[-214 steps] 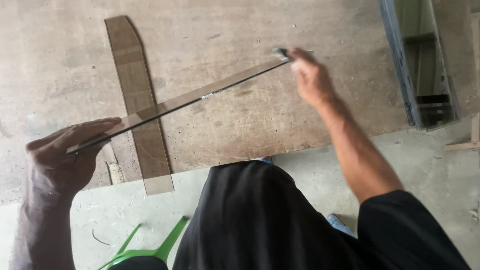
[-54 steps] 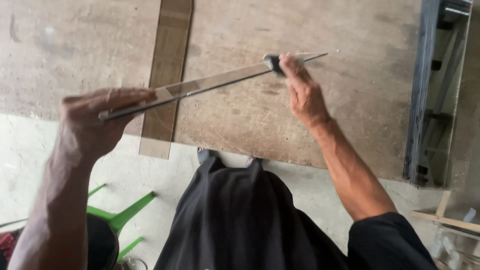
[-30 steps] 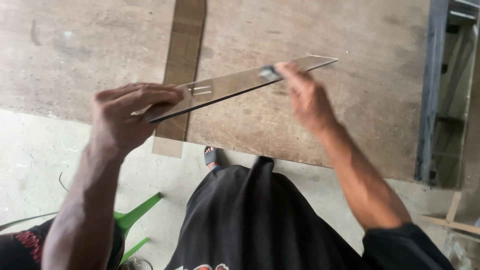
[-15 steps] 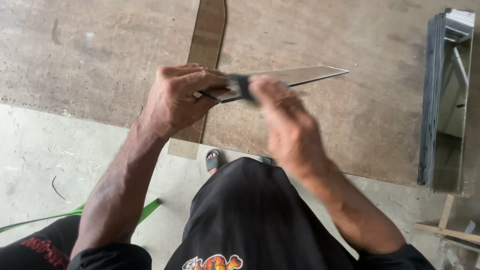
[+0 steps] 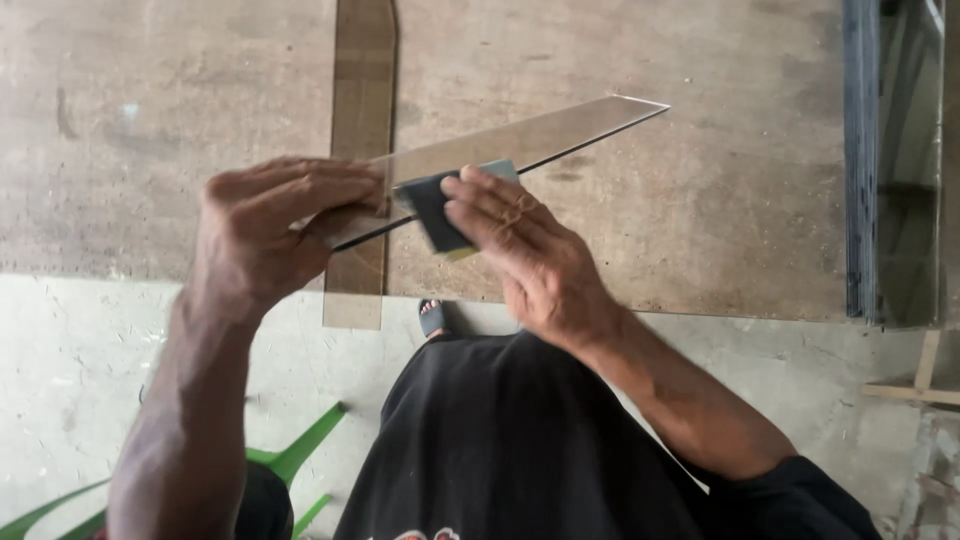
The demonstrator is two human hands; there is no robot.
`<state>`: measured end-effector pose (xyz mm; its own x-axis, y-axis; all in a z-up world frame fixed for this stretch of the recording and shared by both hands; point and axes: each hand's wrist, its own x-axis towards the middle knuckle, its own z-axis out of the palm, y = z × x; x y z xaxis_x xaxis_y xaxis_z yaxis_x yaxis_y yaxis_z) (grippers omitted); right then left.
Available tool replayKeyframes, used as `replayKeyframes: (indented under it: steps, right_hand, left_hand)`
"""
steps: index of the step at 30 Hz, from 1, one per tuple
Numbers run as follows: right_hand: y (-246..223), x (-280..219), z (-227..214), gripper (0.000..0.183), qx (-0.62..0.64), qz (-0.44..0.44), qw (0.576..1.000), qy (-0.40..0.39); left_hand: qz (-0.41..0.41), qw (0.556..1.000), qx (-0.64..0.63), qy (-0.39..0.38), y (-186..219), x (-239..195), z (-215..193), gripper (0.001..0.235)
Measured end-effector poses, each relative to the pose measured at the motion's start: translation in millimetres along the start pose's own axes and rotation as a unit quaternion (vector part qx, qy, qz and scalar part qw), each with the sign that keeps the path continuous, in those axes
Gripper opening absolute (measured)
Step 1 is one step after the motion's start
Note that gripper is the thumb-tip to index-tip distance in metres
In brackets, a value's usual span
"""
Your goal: Sanding the sharp edges of a glass pane using a manual sanding block
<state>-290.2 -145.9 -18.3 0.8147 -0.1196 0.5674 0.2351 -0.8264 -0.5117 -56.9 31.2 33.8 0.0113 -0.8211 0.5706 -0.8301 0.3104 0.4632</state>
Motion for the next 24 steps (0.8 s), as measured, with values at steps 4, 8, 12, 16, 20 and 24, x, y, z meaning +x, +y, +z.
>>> replayKeyframes:
  steps: [4,8,12,16,20,24]
  right_hand:
    - [173.0,-87.5,-4.6,0.051,0.065,0.201,0.976,0.051]
    - [205.5,-85.4,-18.0,0.043,-0.028,0.213,0.976,0.047]
    - [200.8,-88.2,-21.2,0.049,-0.007,0.103,0.995,-0.006]
    - [277.6,-119.1,-28.7,0.042,-0.013,0.327,0.944,0.031]
    - [271.4,-109.8,-28.6,0.051,0.031,0.285,0.957,0.037]
    - [263.3,-91.1,-27.7,0.046,-0.032,0.242,0.969,0.05]
  left_hand:
    - [-0.013,1.0,0.02,-0.017,-7.3,-4.4,-1.0,0.013]
    - [-0.05,0.997,0.038,-0.034,-22.6,-15.7,-3.2,0.008]
    - [0.005,0.996,0.071,-0.06,-8.8,14.6,-5.3,0.01]
    - [-0.041,0.997,0.033,-0.051,-3.4,21.9,-5.3,0.012]
    - [-0.075,0.995,0.041,-0.046,3.1,39.3,-5.4,0.009]
    - [0.014,0.991,0.105,-0.077,-15.9,26.9,-10.2,0.01]
